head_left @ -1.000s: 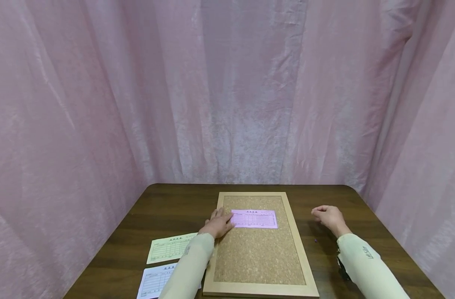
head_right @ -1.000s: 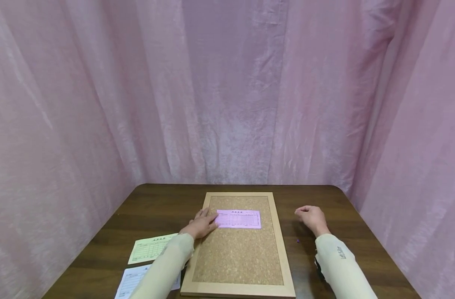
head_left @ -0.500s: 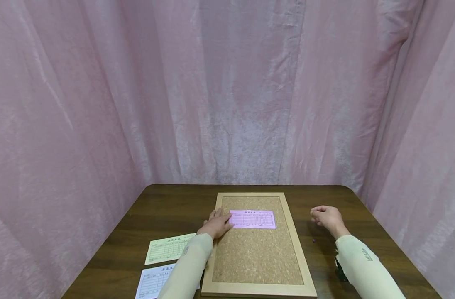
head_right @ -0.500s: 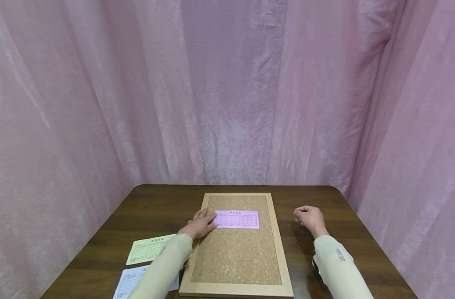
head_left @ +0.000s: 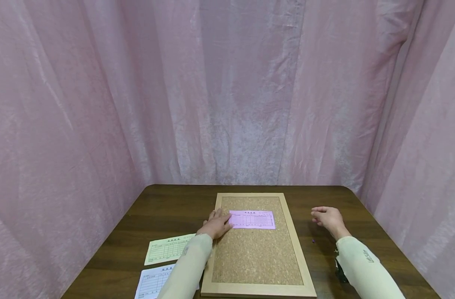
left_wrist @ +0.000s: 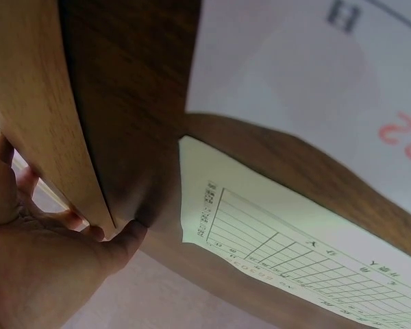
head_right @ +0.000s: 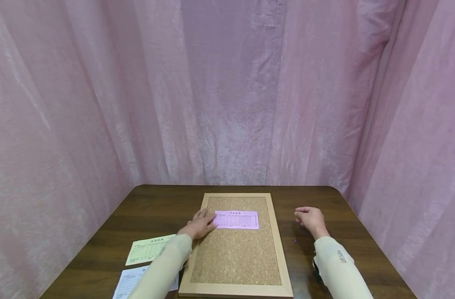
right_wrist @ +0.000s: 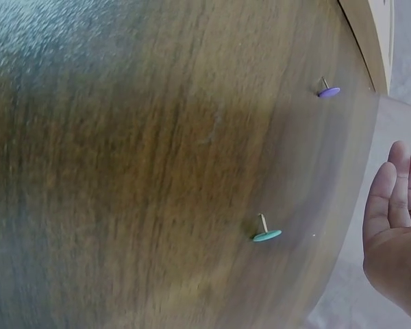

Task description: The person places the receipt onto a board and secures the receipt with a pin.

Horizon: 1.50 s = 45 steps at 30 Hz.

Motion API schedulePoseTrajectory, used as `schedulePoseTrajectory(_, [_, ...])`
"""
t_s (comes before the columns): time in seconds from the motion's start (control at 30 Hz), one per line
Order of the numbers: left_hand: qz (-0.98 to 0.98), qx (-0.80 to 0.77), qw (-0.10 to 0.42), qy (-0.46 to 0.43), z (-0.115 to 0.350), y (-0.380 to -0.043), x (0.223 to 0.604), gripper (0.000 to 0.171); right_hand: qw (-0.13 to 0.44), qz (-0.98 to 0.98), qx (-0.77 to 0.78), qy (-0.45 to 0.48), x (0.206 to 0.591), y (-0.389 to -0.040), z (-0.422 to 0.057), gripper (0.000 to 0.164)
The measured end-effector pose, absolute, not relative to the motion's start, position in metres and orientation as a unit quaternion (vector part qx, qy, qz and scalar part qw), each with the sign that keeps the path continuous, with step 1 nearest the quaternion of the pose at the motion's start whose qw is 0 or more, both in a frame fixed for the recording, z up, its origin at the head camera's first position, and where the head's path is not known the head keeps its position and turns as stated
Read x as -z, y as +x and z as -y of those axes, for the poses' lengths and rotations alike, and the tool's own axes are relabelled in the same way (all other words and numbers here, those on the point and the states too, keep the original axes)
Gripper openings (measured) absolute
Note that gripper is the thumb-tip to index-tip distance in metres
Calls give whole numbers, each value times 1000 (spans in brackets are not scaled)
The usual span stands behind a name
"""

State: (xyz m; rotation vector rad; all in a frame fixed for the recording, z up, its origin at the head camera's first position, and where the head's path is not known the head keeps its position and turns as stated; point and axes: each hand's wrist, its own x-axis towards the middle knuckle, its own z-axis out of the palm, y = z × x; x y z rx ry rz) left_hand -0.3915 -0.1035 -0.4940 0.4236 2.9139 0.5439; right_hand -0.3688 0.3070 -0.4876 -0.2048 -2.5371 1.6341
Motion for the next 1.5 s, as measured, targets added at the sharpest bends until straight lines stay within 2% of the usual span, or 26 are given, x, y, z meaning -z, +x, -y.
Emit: schedulePoseTrajectory(1.5, [-969, -187, 75, 139, 104, -391, 494, 52, 76, 820, -560, -88, 485, -371, -300, 28])
